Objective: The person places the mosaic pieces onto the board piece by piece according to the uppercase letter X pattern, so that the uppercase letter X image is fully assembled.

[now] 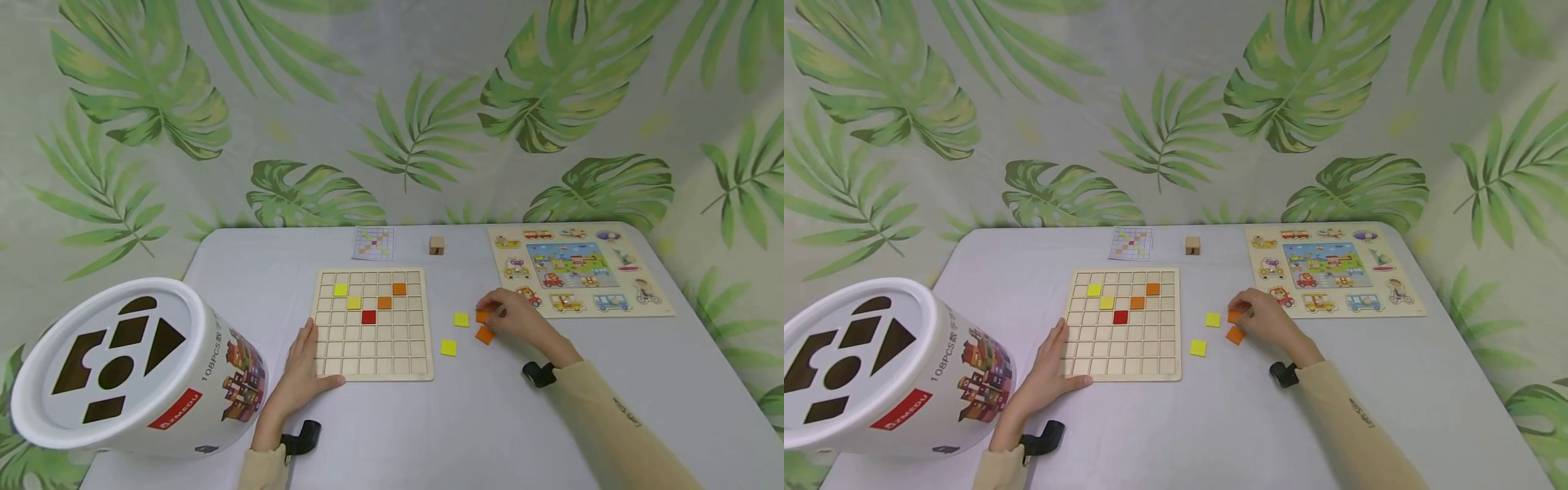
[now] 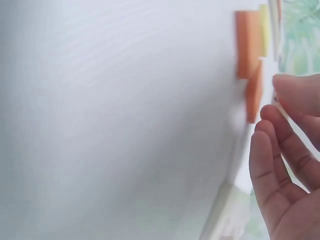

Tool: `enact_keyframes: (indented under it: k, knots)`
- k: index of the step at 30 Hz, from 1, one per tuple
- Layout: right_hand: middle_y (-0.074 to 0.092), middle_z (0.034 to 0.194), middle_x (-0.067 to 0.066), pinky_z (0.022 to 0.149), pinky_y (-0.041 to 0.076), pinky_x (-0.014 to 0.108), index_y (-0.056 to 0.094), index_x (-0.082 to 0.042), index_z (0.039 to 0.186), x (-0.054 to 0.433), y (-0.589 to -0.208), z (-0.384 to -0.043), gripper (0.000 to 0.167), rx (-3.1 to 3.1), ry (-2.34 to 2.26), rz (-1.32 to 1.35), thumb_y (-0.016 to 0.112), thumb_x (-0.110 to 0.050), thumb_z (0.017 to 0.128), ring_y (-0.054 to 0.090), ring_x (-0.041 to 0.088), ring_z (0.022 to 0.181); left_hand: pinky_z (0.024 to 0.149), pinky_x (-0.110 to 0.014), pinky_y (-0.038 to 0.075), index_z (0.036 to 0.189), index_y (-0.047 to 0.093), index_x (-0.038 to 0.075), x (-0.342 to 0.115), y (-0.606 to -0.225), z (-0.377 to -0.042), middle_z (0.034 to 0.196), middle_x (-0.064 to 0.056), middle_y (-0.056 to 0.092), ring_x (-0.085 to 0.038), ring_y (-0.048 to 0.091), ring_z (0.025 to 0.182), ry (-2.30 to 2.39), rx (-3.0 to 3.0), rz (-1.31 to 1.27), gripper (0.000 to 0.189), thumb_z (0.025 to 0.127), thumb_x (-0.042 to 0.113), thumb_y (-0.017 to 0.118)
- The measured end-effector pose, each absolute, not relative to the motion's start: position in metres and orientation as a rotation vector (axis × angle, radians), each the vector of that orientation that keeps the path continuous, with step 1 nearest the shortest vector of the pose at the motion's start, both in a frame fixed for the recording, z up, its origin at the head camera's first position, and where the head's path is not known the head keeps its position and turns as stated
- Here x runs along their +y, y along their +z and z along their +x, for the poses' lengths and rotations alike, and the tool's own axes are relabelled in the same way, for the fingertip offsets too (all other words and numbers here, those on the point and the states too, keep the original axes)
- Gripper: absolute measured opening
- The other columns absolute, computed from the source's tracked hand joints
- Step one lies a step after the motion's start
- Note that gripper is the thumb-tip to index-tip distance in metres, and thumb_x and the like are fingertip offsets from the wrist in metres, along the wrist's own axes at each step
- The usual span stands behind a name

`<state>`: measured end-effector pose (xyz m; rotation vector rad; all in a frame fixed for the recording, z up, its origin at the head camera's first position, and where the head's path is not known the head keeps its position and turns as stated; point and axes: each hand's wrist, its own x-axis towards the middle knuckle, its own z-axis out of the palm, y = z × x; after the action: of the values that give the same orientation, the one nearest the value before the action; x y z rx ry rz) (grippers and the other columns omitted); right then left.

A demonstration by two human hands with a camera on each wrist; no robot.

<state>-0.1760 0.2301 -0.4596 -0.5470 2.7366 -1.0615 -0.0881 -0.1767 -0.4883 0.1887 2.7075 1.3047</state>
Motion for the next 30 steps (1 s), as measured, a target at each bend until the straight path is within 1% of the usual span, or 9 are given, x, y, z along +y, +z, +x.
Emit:
enact_keyframes:
  k: [3, 10, 15, 25, 30]
  knots:
    - [0.063, 0.097, 0.005, 0.075, 0.05, 0.037, 0.067, -0.002, 0.101, 0.233, -0.464, -0.176, 0.022, 2.755, -1.006, -0.559, 0.068, 0.005, 0.08, 0.057, 0.022, 0.087, 0.108, -0.06, -0.001, 0.148, 0.007, -0.012, -0.177, -0.488, -0.088, 0.156, -0.024, -0.003, -0.043, -0.006, 0.141, 1.304, 2.71, 0.187, 0.113, 0.071, 0.015, 0.085]
    - [0.062, 0.095, 0.004, 0.074, 0.049, 0.036, 0.067, -0.003, 0.099, 0.23, -0.465, -0.179, 0.021, 2.781, -0.965, -0.541, 0.067, 0.004, 0.079, 0.055, 0.021, 0.084, 0.108, -0.06, -0.001, 0.147, 0.007, -0.012, -0.176, -0.488, -0.088, 0.156, -0.024, -0.003, -0.043, -0.006, 0.141, 1.319, 2.704, 0.186, 0.113, 0.07, 0.014, 0.085]
    - [0.061, 0.096, 0.005, 0.076, 0.05, 0.038, 0.066, -0.003, 0.099, 0.217, -0.457, -0.181, 0.021, 2.783, -1.029, -0.561, 0.068, 0.002, 0.079, 0.055, 0.023, 0.087, 0.108, -0.06, -0.001, 0.148, 0.007, -0.012, -0.176, -0.488, -0.088, 0.156, -0.024, -0.003, -0.043, -0.006, 0.141, 1.315, 2.703, 0.176, 0.113, 0.07, 0.014, 0.085]
    - [0.061, 0.097, 0.003, 0.077, 0.049, 0.038, 0.067, -0.004, 0.099, 0.156, -0.441, -0.183, 0.022, 2.678, -1.136, -0.734, 0.07, 0.003, 0.079, 0.054, 0.023, 0.091, 0.108, -0.06, 0.0, 0.148, 0.007, -0.01, -0.178, -0.49, -0.089, 0.157, -0.022, -0.003, -0.042, -0.006, 0.141, 1.306, 2.709, 0.176, 0.113, 0.071, 0.015, 0.085]
    - [0.06, 0.097, -0.001, 0.076, 0.048, 0.032, 0.067, -0.007, 0.099, 0.116, -0.443, -0.184, 0.02, 2.598, -1.134, -0.819, 0.069, 0.0, 0.08, 0.054, 0.019, 0.09, 0.109, -0.059, 0.0, 0.148, 0.007, -0.011, -0.178, -0.49, -0.089, 0.157, -0.022, -0.003, -0.042, -0.006, 0.141, 1.3, 2.714, 0.175, 0.113, 0.071, 0.015, 0.085]
